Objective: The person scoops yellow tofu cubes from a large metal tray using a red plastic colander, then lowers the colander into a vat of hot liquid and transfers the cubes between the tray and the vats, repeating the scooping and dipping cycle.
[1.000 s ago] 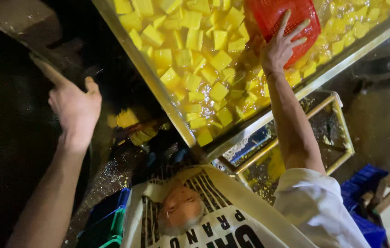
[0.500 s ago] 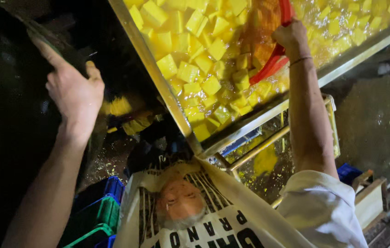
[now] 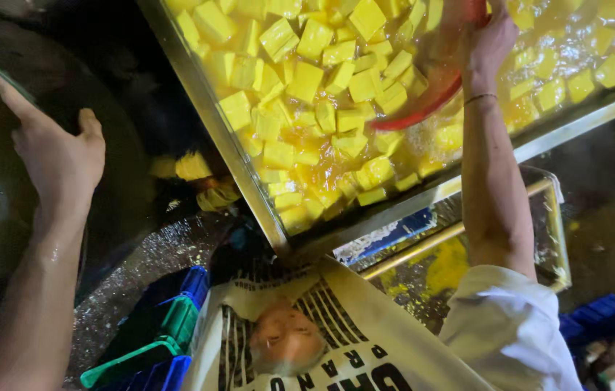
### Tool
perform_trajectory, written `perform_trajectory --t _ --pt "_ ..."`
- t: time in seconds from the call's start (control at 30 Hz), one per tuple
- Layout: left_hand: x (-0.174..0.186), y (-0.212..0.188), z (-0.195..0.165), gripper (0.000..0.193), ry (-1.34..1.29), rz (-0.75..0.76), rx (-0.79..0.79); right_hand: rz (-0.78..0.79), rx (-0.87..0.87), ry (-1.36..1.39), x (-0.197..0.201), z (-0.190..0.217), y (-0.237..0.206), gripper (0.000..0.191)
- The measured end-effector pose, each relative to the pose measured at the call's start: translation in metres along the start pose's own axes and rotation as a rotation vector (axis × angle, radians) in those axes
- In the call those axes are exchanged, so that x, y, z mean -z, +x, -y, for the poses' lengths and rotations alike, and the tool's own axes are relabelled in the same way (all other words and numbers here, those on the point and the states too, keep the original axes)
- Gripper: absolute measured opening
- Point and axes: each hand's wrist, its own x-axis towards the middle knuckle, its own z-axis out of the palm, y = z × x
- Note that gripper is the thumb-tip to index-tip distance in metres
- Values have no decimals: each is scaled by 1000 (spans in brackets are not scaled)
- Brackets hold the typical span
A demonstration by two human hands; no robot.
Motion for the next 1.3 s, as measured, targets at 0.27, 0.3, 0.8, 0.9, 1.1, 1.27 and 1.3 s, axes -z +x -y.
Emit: perform_trajectory --t 0.27,0.3,0.8,0.9,1.1,1.27,1.3 --pt "8 7 -6 98 -8 -27 24 47 -226 358 -1 16 7 33" --pt "8 8 -7 98 -5 -30 38 32 -264 470 -2 20 8 40" --pt "29 21 -35 90 -81 -58 91 -153 -662 1274 5 35 -14 64" --pt "30 20 -35 92 -89 -67 92 -171 -711 1318 12 24 -22 66" --pt "27 16 -36 91 -90 -40 126 -140 -869 1191 38 -21 -32 75" --pt "22 14 -35 92 -36 -115 43 -2 -537 985 74 -70 -8 62" --pt "21 14 -34 94 17 -157 3 17 -370 898 80 -77 -1 53"
